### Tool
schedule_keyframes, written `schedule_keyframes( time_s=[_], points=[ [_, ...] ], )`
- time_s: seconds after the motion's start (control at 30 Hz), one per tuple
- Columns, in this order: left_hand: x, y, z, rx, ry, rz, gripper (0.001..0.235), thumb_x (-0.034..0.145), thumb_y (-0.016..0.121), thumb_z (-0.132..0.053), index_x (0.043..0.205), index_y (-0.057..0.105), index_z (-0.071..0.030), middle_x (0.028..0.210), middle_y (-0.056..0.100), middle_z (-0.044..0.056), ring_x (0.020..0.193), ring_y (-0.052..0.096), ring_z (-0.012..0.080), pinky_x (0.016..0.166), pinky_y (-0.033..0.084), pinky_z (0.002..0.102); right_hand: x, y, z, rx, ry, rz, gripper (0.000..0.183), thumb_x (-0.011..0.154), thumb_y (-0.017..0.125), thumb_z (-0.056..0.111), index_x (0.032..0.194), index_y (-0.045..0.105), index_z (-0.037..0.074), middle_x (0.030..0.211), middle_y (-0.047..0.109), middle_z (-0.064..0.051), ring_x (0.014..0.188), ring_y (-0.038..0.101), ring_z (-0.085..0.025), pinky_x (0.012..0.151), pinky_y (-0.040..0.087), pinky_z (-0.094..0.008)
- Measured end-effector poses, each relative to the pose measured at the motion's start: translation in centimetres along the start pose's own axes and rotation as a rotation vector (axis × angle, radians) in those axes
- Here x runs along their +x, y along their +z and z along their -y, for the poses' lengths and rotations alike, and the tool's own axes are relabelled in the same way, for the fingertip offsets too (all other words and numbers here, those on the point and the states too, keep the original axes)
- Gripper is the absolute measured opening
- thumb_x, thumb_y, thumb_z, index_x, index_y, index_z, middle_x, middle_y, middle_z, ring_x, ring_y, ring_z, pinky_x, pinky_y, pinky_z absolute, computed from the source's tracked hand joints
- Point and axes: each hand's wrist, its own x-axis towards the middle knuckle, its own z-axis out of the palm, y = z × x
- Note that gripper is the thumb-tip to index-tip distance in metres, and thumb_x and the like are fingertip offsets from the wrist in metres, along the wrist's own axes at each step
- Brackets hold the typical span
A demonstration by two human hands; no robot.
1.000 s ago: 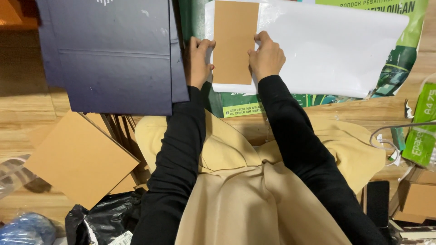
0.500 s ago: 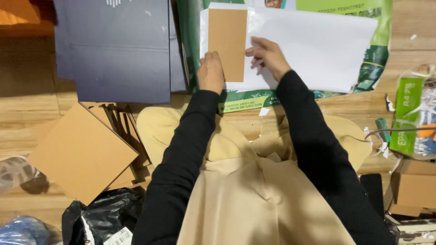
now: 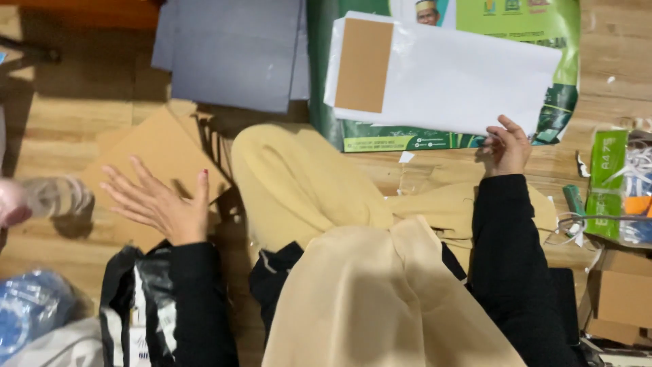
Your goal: The person places cardboard pieces onto a large printed paper sheet, aligns them within the layout, and presses them down by hand.
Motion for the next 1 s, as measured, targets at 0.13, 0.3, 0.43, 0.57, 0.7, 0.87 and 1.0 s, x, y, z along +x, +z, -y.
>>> schedule_keyframes(
  time_s=[0.13,0.3,0.43,0.57,0.7,0.87,1.0],
  points=[
    [-1.5,1.0,4.5,0.045,-0.198,0.345,0.099,0.075,0.061,-0.055,0.143,0.010,-0.003,0.138,0.010,0.038,0.126,0.007,0.0555,0.096,0.004,0.071,-1.3,1.1,-0.3,-0.084,0.057,0.044,0.027,0.083,0.060,0.013,0.109,0.057,0.015,0.085,0.067,-0.006,0.059,0.063,-0.012,0.040,0.050,-0.018],
    [-2.4,1.1,7.4,-0.022,-0.179,0.534,0.106,0.069,0.052,-0.071,0.143,0.014,-0.006,0.144,0.000,0.028,0.131,-0.003,0.0477,0.101,0.002,0.068,-2.3,1.4,-1.6,-0.273,0.062,0.108,0.022,0.083,0.061,0.011,0.106,0.060,0.013,0.083,0.064,-0.009,0.062,0.063,-0.017,0.044,0.051,-0.025],
    [-3.8,5.2,12.9,0.067,0.090,0.275,0.068,0.075,0.062,-0.049,0.132,0.042,-0.016,0.136,0.030,0.014,0.124,0.027,0.0393,0.096,0.026,0.057,-3.2,1.4,-0.8,-0.375,-0.006,0.135,0.025,0.083,0.062,0.012,0.107,0.058,0.008,0.083,0.063,-0.009,0.064,0.061,-0.014,0.048,0.049,-0.021],
    [-4.4,7.3,16.7,0.198,0.343,-0.034,0.041,0.078,0.067,-0.051,0.112,0.063,-0.030,0.117,0.056,-0.006,0.106,0.056,0.0172,0.088,0.046,0.029,-5.0,1.8,0.6,-0.446,-0.067,0.138,0.027,0.082,0.065,0.014,0.107,0.060,0.009,0.084,0.062,-0.008,0.067,0.061,-0.014,0.052,0.052,-0.023],
    [-5.0,4.5,11.1,0.151,0.322,0.007,0.073,0.066,0.064,-0.066,0.121,0.058,-0.018,0.106,0.045,0.006,0.095,0.050,0.0311,0.076,0.044,0.044,-5.7,2.4,0.6,-0.483,-0.077,0.132,0.026,0.079,0.066,0.012,0.105,0.061,0.008,0.080,0.061,-0.009,0.063,0.060,-0.015,0.050,0.050,-0.024],
    [-7.0,7.0,11.7,0.132,0.451,-0.139,0.066,0.065,0.073,-0.053,0.115,0.061,-0.011,0.108,0.055,0.009,0.099,0.055,0.0292,0.083,0.043,0.039,-5.8,2.6,0.8,-0.484,-0.088,0.150,0.031,0.080,0.064,0.012,0.109,0.058,0.003,0.080,0.060,-0.009,0.063,0.058,-0.014,0.051,0.047,-0.022],
    [-6.0,3.8,12.9,0.112,0.542,-0.218,0.042,0.083,0.064,-0.041,0.116,0.064,-0.015,0.111,0.061,0.007,0.103,0.058,0.0286,0.090,0.044,0.038,-6.4,3.3,1.6,-0.481,-0.083,0.132,0.030,0.080,0.064,0.012,0.109,0.058,0.004,0.079,0.060,-0.010,0.063,0.059,-0.016,0.051,0.049,-0.024]
  ],
)
